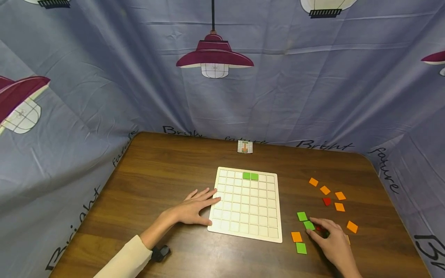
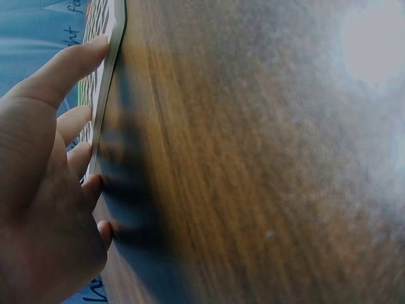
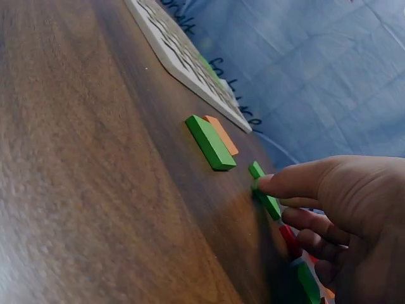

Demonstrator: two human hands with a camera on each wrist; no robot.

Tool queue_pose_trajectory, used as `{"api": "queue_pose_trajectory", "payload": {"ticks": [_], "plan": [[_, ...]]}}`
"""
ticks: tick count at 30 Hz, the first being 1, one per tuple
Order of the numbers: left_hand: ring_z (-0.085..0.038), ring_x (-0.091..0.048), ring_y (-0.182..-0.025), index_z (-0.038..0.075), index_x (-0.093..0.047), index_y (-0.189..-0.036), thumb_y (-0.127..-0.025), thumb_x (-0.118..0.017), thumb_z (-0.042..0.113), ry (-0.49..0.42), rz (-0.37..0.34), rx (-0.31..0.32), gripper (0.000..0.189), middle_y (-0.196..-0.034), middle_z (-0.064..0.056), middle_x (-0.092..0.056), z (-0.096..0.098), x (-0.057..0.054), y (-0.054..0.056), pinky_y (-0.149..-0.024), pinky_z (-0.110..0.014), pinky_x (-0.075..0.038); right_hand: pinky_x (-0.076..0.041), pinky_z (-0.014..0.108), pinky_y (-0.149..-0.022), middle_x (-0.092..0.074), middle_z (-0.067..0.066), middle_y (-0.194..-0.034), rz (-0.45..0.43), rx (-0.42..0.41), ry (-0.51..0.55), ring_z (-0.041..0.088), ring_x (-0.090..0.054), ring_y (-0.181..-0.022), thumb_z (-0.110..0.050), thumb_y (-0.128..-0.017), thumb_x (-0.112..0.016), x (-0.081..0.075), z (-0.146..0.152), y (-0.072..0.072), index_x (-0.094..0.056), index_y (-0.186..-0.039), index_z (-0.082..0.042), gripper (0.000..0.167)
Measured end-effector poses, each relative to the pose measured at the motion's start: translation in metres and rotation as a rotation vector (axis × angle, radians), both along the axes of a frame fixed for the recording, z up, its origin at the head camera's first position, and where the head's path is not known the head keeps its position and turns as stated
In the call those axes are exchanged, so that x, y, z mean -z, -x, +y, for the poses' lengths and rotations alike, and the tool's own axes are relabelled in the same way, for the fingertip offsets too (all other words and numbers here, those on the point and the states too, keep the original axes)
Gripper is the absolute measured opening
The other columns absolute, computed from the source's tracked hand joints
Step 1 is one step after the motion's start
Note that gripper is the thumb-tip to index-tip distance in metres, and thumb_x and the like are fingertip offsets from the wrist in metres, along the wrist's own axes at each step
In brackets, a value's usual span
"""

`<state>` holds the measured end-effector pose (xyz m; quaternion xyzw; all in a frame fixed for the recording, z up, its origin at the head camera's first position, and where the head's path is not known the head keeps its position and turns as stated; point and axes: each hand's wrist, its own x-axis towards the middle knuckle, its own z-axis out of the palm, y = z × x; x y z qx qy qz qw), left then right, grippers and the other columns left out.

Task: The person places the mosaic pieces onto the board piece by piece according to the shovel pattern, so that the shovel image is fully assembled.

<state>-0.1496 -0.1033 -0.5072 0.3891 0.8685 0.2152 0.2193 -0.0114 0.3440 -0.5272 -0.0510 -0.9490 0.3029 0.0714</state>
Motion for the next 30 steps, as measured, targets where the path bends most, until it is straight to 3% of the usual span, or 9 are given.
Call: {"api": "queue_pose_trajectory", "payload": {"ticks": [11,18,24,30], "plan": [[-0.027,-0.006,-0.152,0.021,-0.035,-0.157,-0.090,-0.069,0.047,-0.007,-0.008,-0.003,0.080,-0.166,-0.002,-0.013,0.0006,-0.0020,0.0000,-0.117,-0.057,-0.001,-0.038,0.060,-0.082,-0.066,0.022,-0.112,0.028,-0.012,-0.019,0.047,-0.053,-0.105,-0.008,-0.081,-0.081,0.0000,-0.0032,0.0024,-0.073,-0.115,-0.002,0.035],[-0.027,-0.006,-0.152,0.021,-0.035,-0.157,-0.090,-0.070,0.047,0.001,-0.010,-0.005,0.080,-0.166,-0.002,-0.014,0.0013,-0.0024,0.0001,-0.117,-0.056,-0.001,-0.035,0.059,-0.080,-0.065,0.026,-0.114,0.013,-0.008,-0.054,0.046,-0.052,-0.102,-0.015,-0.081,-0.083,-0.0015,-0.0049,0.0039,-0.072,-0.116,0.000,0.040],[-0.026,-0.006,-0.152,0.022,-0.035,-0.158,-0.090,-0.070,0.047,0.008,-0.010,-0.007,0.080,-0.166,-0.001,-0.013,0.0006,-0.0017,0.0000,-0.118,-0.055,0.000,-0.035,0.059,-0.080,-0.064,0.027,-0.114,0.000,0.000,-0.043,0.048,-0.052,-0.102,-0.006,-0.081,-0.079,-0.0027,-0.0055,0.0036,-0.071,-0.118,0.002,0.039],[-0.027,-0.006,-0.152,0.021,-0.034,-0.158,-0.090,-0.069,0.048,0.001,-0.013,-0.003,0.081,-0.166,-0.002,-0.013,0.0002,-0.0011,0.0002,-0.117,-0.056,0.000,-0.040,0.059,-0.080,-0.064,0.026,-0.116,0.027,0.022,-0.023,0.047,-0.054,-0.103,-0.002,-0.082,-0.076,-0.0057,-0.0064,0.0047,-0.071,-0.117,0.002,0.036]]}}
